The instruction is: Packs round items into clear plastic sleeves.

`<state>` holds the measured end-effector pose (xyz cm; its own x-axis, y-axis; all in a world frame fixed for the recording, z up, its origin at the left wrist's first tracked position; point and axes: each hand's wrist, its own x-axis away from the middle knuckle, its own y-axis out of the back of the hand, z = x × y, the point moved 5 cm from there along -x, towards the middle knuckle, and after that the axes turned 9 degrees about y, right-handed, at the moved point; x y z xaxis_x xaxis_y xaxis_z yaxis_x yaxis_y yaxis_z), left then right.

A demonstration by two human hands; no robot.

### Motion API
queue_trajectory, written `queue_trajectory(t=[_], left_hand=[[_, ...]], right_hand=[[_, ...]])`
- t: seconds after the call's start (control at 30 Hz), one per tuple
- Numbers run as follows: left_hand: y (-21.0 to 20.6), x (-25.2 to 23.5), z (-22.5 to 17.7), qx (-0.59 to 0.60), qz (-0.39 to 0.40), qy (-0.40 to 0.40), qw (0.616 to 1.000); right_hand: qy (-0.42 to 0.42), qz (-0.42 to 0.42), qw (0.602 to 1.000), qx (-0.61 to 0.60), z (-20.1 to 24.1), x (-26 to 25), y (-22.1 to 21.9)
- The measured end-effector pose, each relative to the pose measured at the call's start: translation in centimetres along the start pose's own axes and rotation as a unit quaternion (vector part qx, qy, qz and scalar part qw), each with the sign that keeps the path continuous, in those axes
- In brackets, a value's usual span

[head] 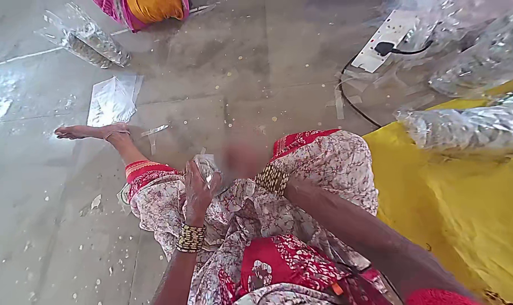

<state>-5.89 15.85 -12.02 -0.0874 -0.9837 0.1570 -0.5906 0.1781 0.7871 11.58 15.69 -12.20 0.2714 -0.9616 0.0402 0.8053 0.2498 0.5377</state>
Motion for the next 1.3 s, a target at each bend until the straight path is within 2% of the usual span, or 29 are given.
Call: queue_trajectory(t=[0.03,0.13,0.17,0.27,0.3,0.4,0.43,0.47,0.5,0.53,0.57,0.67,0.7,0.77,0.8,0.83,0.93,0.97,1.03,1.07,1.2,1.23,1.3], left_hand=[[0.0,-0.1,0.1,0.007,-0.002,-0.005,1.000],[-0.2,0.1,0.5,0.011,-0.002,-0.019,1.000],[-0.2,0.1,0.4,0.006,-0.002,-0.017,1.000],[0.0,0.2,-0.4,-0.015,-0.004,-0.012,1.000],[0.1,0.1,-0.5,-0.004,-0.001,-0.012,1.000],[0.0,0.3,0.3,0.030,0.004,-0.010,1.000],[-0.1,0.3,0.3,0.034,0.004,-0.009,0.999],[-0.2,0.1,0.3,0.025,0.005,-0.009,1.000],[-0.3,0.0,0.2,0.010,0.003,-0.011,1.000],[-0.2,0.0,0.2,0.004,0.001,-0.014,1.000],[-0.2,-0.1,0.4,0.011,0.001,-0.021,1.000],[-0.2,0.3,0.7,0.016,-0.013,-0.038,0.999],[-0.2,0.3,0.5,0.012,-0.015,-0.040,0.999],[-0.1,0.1,0.0,-0.001,-0.017,-0.040,0.999],[-0.1,0.0,0.0,0.001,-0.014,-0.035,0.999],[-0.2,-0.3,0.2,0.019,-0.006,-0.023,1.000],[-0.3,-0.3,0.8,0.018,0.005,0.011,1.000],[-0.3,-0.4,0.6,0.006,-0.002,0.009,1.000],[-0.2,-0.4,0.0,-0.001,-0.007,0.002,1.000],[-0.2,-0.3,0.0,-0.001,-0.005,-0.001,1.000],[-0.3,0.0,0.2,0.026,-0.001,0.022,0.999],[-0.3,0.1,0.0,0.018,-0.005,0.021,1.000],[-0.4,0.1,-0.1,0.004,-0.008,0.017,1.000]], right_hand=[[-0.011,-0.018,1.000,-0.016,0.4,-0.5,1.2],[0.027,-0.157,0.986,-0.044,2.1,-0.2,4.1],[0.030,-0.170,0.985,-0.026,2.5,0.0,4.2],[0.001,-0.031,0.999,0.037,2.0,0.0,1.3],[0.014,-0.032,0.998,0.049,1.9,-0.1,1.2],[0.099,-0.188,0.975,0.063,3.0,-0.1,2.8],[0.099,-0.202,0.972,0.068,3.1,-0.2,2.9],[0.070,-0.155,0.983,0.066,2.9,-0.4,2.5],[0.032,-0.074,0.995,0.056,2.5,-0.8,1.9],[0.018,-0.040,0.998,0.040,2.3,-0.8,1.6],[0.037,-0.061,0.997,0.038,2.3,-0.9,2.3],[0.097,-0.213,0.970,0.060,3.0,-0.1,4.6],[0.086,-0.209,0.972,0.066,2.9,0.0,4.4],[0.030,-0.072,0.995,0.057,1.7,-0.3,2.1],[0.011,-0.042,0.998,0.039,0.9,-0.5,1.3],[0.011,-0.061,0.998,0.023,0.5,-0.6,1.8],[0.039,-0.187,0.982,0.005,0.2,-0.7,4.1],[0.027,-0.185,0.982,0.013,-0.3,-0.8,3.9],[-0.046,-0.060,0.997,-0.001,-1.6,-1.0,1.5],[-0.080,-0.029,0.996,-0.023,-1.9,-0.9,0.6],[-0.064,-0.157,0.985,-0.035,-2.0,-1.5,2.1],[-0.073,-0.133,0.988,-0.024,-2.5,-1.8,1.7],[-0.096,-0.015,0.995,-0.013,-3.3,-2.1,0.0]])
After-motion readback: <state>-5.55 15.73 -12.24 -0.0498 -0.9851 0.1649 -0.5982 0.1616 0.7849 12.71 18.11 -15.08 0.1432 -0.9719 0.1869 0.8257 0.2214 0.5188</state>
